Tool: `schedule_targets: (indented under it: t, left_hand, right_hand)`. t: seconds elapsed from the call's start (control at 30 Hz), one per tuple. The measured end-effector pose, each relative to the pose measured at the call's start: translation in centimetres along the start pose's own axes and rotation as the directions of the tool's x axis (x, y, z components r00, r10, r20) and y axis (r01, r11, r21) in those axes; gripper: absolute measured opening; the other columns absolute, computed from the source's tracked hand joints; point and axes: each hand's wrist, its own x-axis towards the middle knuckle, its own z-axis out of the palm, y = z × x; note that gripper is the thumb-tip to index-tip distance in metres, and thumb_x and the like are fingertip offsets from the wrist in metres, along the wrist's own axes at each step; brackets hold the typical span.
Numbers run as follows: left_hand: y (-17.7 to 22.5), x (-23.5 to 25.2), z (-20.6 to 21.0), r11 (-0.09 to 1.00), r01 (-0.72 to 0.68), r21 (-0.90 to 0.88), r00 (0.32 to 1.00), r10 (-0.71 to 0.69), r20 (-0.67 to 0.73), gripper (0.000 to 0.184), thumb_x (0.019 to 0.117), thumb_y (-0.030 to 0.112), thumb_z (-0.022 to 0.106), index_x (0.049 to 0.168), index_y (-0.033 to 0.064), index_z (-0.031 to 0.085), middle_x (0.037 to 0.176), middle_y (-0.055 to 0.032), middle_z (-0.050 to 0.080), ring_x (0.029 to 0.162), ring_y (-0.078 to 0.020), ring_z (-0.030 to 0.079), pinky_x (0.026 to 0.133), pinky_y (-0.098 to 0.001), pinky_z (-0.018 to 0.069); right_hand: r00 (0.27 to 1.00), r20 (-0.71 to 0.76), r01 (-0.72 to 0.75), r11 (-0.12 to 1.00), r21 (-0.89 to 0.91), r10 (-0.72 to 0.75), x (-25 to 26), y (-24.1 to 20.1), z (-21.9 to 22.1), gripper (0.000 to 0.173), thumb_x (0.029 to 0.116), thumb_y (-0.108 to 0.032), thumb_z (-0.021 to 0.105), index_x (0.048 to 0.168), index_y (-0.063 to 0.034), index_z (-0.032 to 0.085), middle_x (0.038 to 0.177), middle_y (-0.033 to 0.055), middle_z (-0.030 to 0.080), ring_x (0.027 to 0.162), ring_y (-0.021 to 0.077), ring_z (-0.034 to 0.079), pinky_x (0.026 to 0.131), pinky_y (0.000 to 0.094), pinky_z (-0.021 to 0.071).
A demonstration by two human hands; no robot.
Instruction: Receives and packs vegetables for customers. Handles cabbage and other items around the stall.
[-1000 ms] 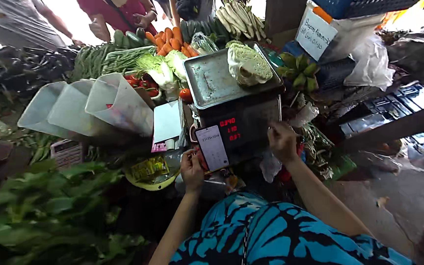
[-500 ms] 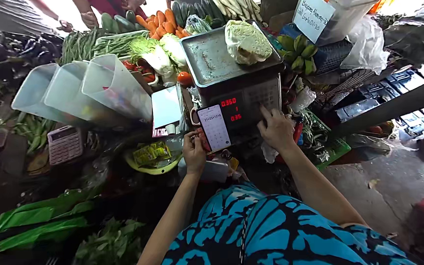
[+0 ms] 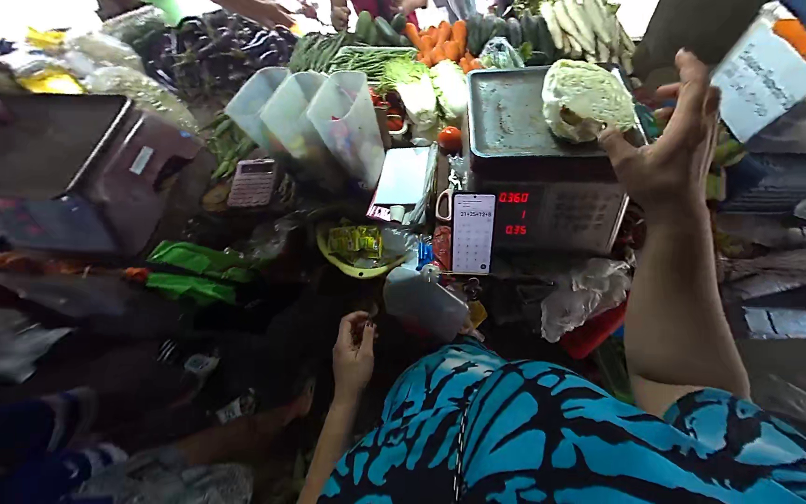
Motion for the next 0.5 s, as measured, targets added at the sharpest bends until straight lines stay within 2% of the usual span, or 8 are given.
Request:
schedule_targets:
  t: [0.1, 0.2, 0.33, 0.43, 0.5]
  left_hand:
    - [-2.2, -5.7, -0.9, 0.969, 0.237, 0.070, 0.970, -0.232, -0.078, 0.033, 0.1027, 0.010, 0.052, 0.131, -0.0063, 0.055, 0.108, -0.0183, 0.067, 0.083, -0.0175, 0.069, 0.077, -0.0352, 0.0590]
    - [-4.1, -11.3, 0.0, 0.876, 0.469, 0.110, 0.883, -0.462, -0.084, 0.033, 0.1037, 0.007, 0.053, 0.134, -0.0064, 0.054, 0.112, -0.0235, 0.067, 0.088, -0.0277, 0.069, 0.081, -0.0456, 0.0577]
    - [-4.0, -16.8, 4.2, 0.790, 0.601, 0.118, 0.799, -0.594, -0.095, 0.031, 0.1036, 0.005, 0.054, 0.133, -0.0068, 0.056, 0.115, -0.0252, 0.067, 0.095, -0.0317, 0.069, 0.088, -0.0485, 0.0558]
    - [-3.4, -19.4, 7.5, 0.779, 0.623, 0.071, 0.780, -0.612, -0.128, 0.032, 0.1032, 0.006, 0.055, 0.134, -0.0052, 0.056, 0.118, -0.0243, 0.067, 0.099, -0.0317, 0.069, 0.090, -0.0488, 0.0556]
    - [-2.6, -20.7, 8.9, 0.779, 0.624, 0.067, 0.779, -0.612, -0.138, 0.033, 0.1030, 0.007, 0.056, 0.134, -0.0049, 0.057, 0.118, -0.0242, 0.067, 0.100, -0.0318, 0.069, 0.091, -0.0484, 0.0553]
  right_hand:
    - [0.997, 0.078, 0.018, 1.000, 0.018, -0.020, 2.8, 1.1, 1.3, 0.118, 0.0730, -0.062, 0.079, 0.162, -0.0073, 0.024, 0.154, 0.0303, 0.039, 0.141, 0.0484, 0.039, 0.113, 0.0656, 0.0320]
    - [0.985, 0.175, 0.006, 0.999, 0.047, -0.014, 4.7, 2.2, 2.8, 0.130, 0.0626, -0.067, 0.084, 0.163, -0.0118, 0.022, 0.158, 0.0294, 0.033, 0.144, 0.0481, 0.036, 0.112, 0.0661, 0.0337]
    - [0.969, 0.246, 0.003, 0.997, 0.078, -0.022, 5.7, 3.2, 3.9, 0.128, 0.0606, -0.063, 0.087, 0.162, -0.0142, 0.026, 0.157, 0.0309, 0.034, 0.141, 0.0506, 0.039, 0.107, 0.0687, 0.0371]
    - [0.967, 0.254, 0.006, 0.996, 0.089, -0.028, 6.1, 3.7, 4.3, 0.124, 0.0624, -0.065, 0.084, 0.161, -0.0145, 0.030, 0.152, 0.0319, 0.040, 0.135, 0.0525, 0.045, 0.102, 0.0714, 0.0393]
    - [0.963, 0.269, -0.031, 0.994, 0.101, 0.003, 6.2, 3.8, 4.4, 0.121, 0.0649, -0.064, 0.084, 0.161, -0.0158, 0.030, 0.151, 0.0322, 0.042, 0.135, 0.0532, 0.045, 0.103, 0.0716, 0.0376]
